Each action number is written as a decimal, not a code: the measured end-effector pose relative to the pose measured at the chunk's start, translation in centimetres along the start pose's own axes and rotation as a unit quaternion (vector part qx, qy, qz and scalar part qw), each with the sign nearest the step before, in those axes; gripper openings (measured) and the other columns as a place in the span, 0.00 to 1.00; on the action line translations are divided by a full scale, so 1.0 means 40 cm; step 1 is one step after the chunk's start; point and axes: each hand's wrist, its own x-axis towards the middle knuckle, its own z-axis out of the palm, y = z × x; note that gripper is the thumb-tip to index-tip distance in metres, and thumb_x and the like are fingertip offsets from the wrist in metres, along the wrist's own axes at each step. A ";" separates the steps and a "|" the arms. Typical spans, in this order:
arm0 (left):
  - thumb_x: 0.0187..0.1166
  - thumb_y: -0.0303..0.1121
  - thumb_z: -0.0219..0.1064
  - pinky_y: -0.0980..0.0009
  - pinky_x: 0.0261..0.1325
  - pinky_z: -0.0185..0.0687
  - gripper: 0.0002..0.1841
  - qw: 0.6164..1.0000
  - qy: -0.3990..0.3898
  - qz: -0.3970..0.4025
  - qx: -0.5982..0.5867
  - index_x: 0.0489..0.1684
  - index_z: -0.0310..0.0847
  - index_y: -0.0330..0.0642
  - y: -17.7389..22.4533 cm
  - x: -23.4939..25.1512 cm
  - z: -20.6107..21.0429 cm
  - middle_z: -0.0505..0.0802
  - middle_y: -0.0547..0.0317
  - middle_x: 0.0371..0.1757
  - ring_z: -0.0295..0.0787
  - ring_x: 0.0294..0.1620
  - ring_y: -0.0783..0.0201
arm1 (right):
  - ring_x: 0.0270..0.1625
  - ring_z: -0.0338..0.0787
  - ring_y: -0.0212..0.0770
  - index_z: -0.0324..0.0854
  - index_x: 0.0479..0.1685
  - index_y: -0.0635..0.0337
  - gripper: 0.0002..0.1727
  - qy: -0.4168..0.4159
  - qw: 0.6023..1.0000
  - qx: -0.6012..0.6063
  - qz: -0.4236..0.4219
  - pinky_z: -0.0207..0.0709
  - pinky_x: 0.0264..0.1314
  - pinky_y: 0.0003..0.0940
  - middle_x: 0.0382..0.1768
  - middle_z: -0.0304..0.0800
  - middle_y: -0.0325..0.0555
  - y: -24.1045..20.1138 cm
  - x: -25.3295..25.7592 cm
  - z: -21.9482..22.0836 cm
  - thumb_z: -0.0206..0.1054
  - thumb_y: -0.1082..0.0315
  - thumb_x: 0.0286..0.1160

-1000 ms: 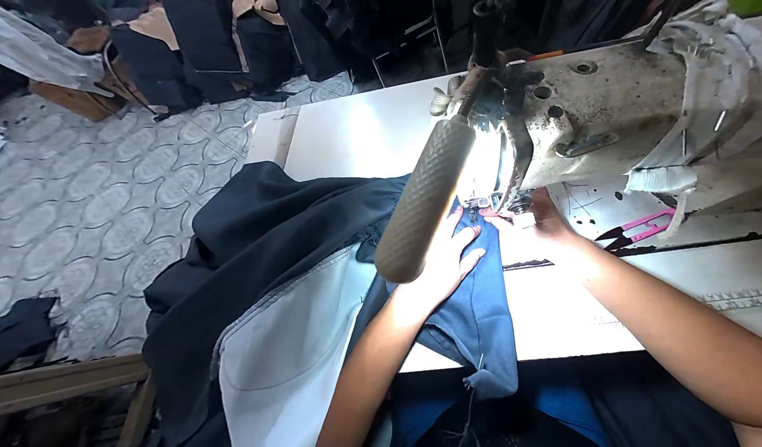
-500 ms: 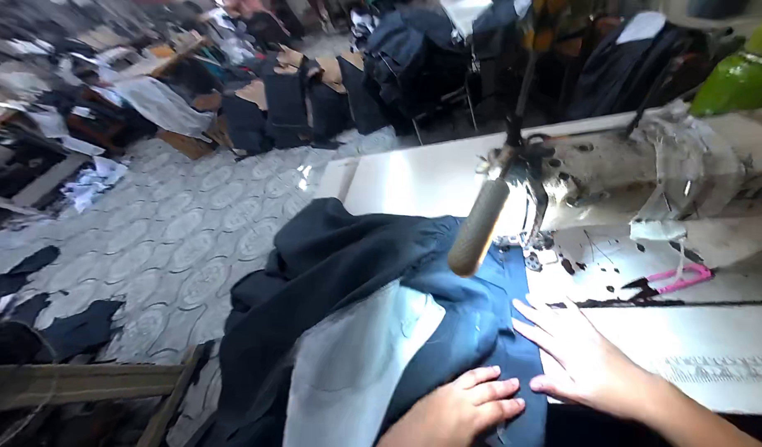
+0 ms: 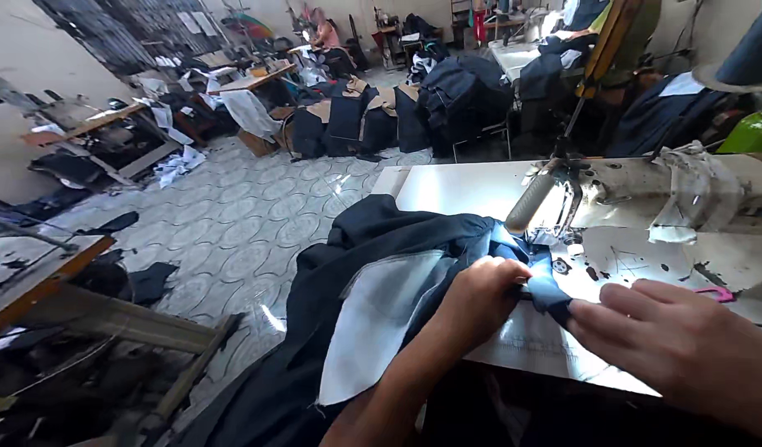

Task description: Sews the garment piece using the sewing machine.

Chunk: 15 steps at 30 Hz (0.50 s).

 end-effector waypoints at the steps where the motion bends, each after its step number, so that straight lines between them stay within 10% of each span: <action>1: 0.69 0.20 0.68 0.66 0.51 0.87 0.09 1.000 0.010 0.007 -0.008 0.43 0.90 0.32 -0.002 -0.001 0.001 0.96 0.48 0.39 0.94 0.42 0.56 | 0.29 0.80 0.43 0.83 0.29 0.57 0.16 -0.005 1.000 0.009 -0.007 0.64 0.25 0.36 0.32 0.89 0.43 0.004 -0.001 -0.004 0.51 0.77 0.79; 15: 0.78 0.25 0.65 0.63 0.44 0.86 0.08 0.998 -0.030 0.025 -0.053 0.39 0.92 0.33 0.043 0.063 0.033 0.94 0.48 0.33 0.93 0.37 0.56 | 0.34 0.87 0.51 0.83 0.30 0.56 0.14 -0.001 0.992 0.090 0.085 0.77 0.32 0.40 0.26 0.86 0.47 0.021 -0.068 -0.004 0.54 0.66 0.82</action>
